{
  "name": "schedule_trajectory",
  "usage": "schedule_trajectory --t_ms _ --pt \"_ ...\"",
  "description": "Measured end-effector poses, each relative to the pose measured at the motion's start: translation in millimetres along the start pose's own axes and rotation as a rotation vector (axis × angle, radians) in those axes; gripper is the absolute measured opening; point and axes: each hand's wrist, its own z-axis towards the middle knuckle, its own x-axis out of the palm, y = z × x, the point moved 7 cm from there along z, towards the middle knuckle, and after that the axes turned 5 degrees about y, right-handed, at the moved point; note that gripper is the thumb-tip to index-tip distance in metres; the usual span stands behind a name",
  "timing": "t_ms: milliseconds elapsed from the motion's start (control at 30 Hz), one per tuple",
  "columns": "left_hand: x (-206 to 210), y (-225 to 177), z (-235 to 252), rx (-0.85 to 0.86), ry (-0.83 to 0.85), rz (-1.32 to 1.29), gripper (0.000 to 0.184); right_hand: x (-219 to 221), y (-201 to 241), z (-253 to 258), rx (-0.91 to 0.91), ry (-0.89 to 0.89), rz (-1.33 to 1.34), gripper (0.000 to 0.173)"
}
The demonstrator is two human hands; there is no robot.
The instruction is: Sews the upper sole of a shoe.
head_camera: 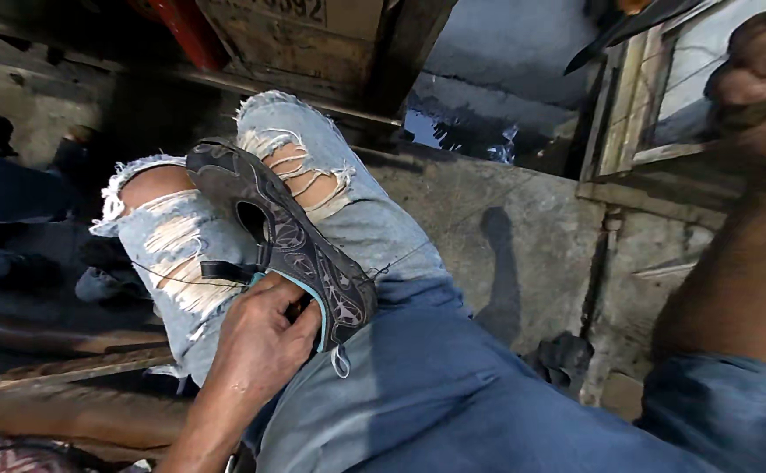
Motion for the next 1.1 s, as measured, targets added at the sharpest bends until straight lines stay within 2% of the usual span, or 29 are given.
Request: schedule_trajectory --t_ms 67,100,133,167,333,400,500,567,600,667,767,867,1000,1100 --pt "-0.8 -0.6 0.0 -0.005 -0.003 0.023 0.021 -5.6 -1.4 7.2 -0.025 -0.102 -0.573 0.008" --pt "-1.6 -1.3 0.1 -0.013 -0.009 0.04 0.021 5.9 -3.1 6.9 -0.035 -0.075 -0.925 0.017" --pt "-2.5 -2.0 0.5 -0.022 -0.019 0.055 0.021 31.1 -6.9 3.7 -0.046 0.02 -1.128 0.032" --pt "-2.9 -2.5 1.3 -0.033 -0.025 0.068 0.02 62.3 -14.9 -2.0 -0.062 0.139 -1.196 0.038" --pt "-4.2 -14.3 2.7 0.009 -0.059 0.179 0.026 251.3 -75.7 -72.1 -0.111 0.658 -0.814 0.052" --pt "-20.5 -15.7 -4.4 0.069 -0.125 0.313 0.034 288.6 -98.3 -86.5 -0.111 0.843 -0.78 0.046" --pt "-62.5 15.3 -18.6 0.015 -0.203 0.424 0.049 293.6 -108.0 -84.3 -0.092 0.938 -0.746 0.038" --pt "-86.1 37.4 -27.1 -0.057 -0.263 0.34 0.049 292.0 -108.9 -82.1 -0.054 0.948 -0.725 0.037" --pt "-92.0 39.5 -29.5 -0.048 -0.285 0.219 0.045 291.9 -109.2 -80.5 -0.027 0.951 -0.708 0.037" --pt "-90.4 36.4 -33.3 0.054 -0.256 -0.197 0.033 291.7 -110.2 -79.9 0.023 0.955 -0.667 0.038" --pt "-71.6 17.8 -26.1 0.234 -0.029 -0.885 0.033 293.4 -109.1 -79.6 0.062 0.957 -0.645 0.039" --pt "-49.5 -0.5 -16.8 0.21 0.056 -1.24 0.034 294.5 -108.0 -79.2 0.075 0.968 -0.647 0.038" --pt "-61.5 41.2 -10.0 0.028 -0.142 -1.269 0.032 296.1 -114.1 -81.2 0.093 0.992 -0.666 0.038" --pt "-78.1 61.9 -11.8 -0.015 -0.259 -1.272 0.035 299.2 -116.4 -81.5 0.136 1.011 -0.71 0.039"
